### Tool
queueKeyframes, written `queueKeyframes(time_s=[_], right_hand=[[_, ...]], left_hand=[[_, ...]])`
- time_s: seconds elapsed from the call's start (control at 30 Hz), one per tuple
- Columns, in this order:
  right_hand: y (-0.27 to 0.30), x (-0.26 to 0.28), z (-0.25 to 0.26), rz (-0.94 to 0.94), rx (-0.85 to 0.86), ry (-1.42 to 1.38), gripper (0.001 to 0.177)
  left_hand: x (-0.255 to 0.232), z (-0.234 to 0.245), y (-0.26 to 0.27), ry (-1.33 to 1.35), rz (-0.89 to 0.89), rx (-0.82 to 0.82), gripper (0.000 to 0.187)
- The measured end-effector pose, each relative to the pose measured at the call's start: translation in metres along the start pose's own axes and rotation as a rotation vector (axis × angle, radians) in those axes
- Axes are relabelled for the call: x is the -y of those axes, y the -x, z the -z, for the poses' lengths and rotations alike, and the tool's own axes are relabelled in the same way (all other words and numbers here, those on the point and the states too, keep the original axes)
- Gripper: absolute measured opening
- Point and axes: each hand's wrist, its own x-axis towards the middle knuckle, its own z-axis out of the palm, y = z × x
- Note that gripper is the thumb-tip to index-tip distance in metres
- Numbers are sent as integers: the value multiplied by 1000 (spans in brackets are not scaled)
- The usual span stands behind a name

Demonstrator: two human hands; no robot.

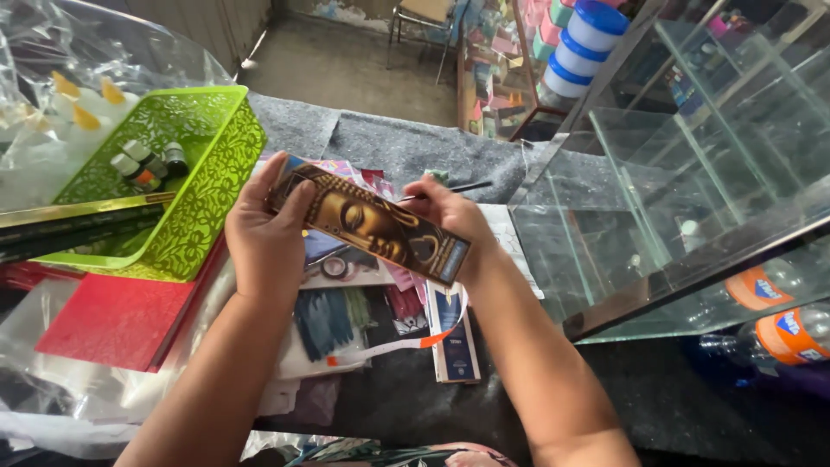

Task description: The person measures and marks several small rectangular boxes with an orange flexible ruler and a black pen. They handle each box one at a time, align the ruler, and make marks on the sides before setting the box aside.

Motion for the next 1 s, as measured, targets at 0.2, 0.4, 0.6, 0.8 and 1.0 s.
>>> queueKeyframes(time_s=[0.2, 0.4, 0.6, 0.8, 1.0], right_hand=[[4, 7, 15, 172, 149, 20, 50], [-6, -13, 11, 286, 41, 171, 41], [-6, 4, 21, 250, -20, 154, 41], [10, 27, 3, 272, -9, 125, 37], [49, 64, -26, 342, -208, 561, 16]], left_hand=[[12, 3, -6, -9, -72, -98, 46], [-1, 5, -5, -130, -75, -86, 46], [-37, 10, -2, -153, 119, 41, 39], [-128, 27, 6, -458, 256, 146, 45], [35, 251, -92, -396, 15, -11, 25]])
